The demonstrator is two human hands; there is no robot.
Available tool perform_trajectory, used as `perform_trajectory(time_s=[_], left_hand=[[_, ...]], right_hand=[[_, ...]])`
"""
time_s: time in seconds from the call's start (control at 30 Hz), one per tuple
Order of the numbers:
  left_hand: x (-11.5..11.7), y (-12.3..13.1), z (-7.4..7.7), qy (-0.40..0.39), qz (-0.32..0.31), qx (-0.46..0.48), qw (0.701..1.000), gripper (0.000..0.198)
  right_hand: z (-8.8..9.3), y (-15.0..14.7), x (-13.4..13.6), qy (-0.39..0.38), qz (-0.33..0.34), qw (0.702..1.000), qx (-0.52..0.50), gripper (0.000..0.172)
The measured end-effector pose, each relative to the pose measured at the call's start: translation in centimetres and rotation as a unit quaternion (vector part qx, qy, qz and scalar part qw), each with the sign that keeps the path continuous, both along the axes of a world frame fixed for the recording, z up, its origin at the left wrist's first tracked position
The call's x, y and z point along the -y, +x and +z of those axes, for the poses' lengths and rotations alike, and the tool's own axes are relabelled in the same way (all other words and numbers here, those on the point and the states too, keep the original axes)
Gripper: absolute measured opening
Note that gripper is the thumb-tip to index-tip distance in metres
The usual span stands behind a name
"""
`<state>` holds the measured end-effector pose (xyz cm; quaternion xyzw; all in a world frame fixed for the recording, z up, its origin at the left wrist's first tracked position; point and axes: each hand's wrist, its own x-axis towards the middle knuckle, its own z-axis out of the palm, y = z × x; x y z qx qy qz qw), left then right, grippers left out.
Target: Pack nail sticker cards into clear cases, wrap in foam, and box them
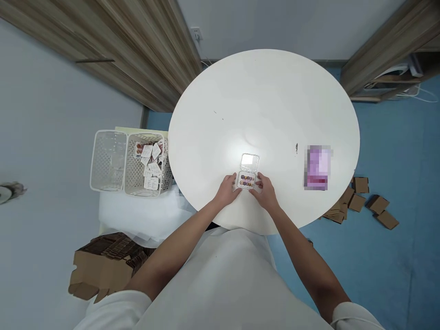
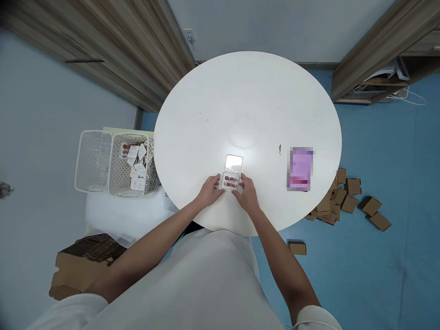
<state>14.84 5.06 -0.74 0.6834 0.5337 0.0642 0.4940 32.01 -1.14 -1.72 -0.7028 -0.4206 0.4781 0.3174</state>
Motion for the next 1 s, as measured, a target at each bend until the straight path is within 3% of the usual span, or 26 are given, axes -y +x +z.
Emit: perform_trajectory(time_s=[0.17,0.3,0.4,0.57,0.77,1.0], left_hand=[[0.3,-0.3,-0.8,-0.082,0.117,0.046,0.989,0.048],[0.3,-1.1,-0.2,-0.164,0.164,0.123,0.965,0.034],[0.7,-2.5,1.4,-0.252,0.168,0.214,0.929,0.028],[1.2,-5.4,4.5,-0.360,0.143,0.316,0.866,0.035],[1.9,-7.8,6.5,-0.378,0.124,0.367,0.841,0.030],[2.9,-10.1,7.5,-0.408,0.103,0.394,0.817,0.028]], right_hand=[[-0.1,-0.9,-0.4,-0.068,-0.083,0.990,-0.091,0.064],[1.0,-2.2,0.0,-0.079,-0.129,0.975,-0.162,0.052],[2.4,-3.3,1.2,-0.054,-0.144,0.967,-0.202,0.048],[5.4,-4.9,3.1,0.002,-0.153,0.949,-0.276,0.046],[8.9,-7.1,3.4,0.034,-0.141,0.918,-0.370,0.039],[10.4,-9.7,4.0,0.073,-0.121,0.933,-0.332,0.046]])
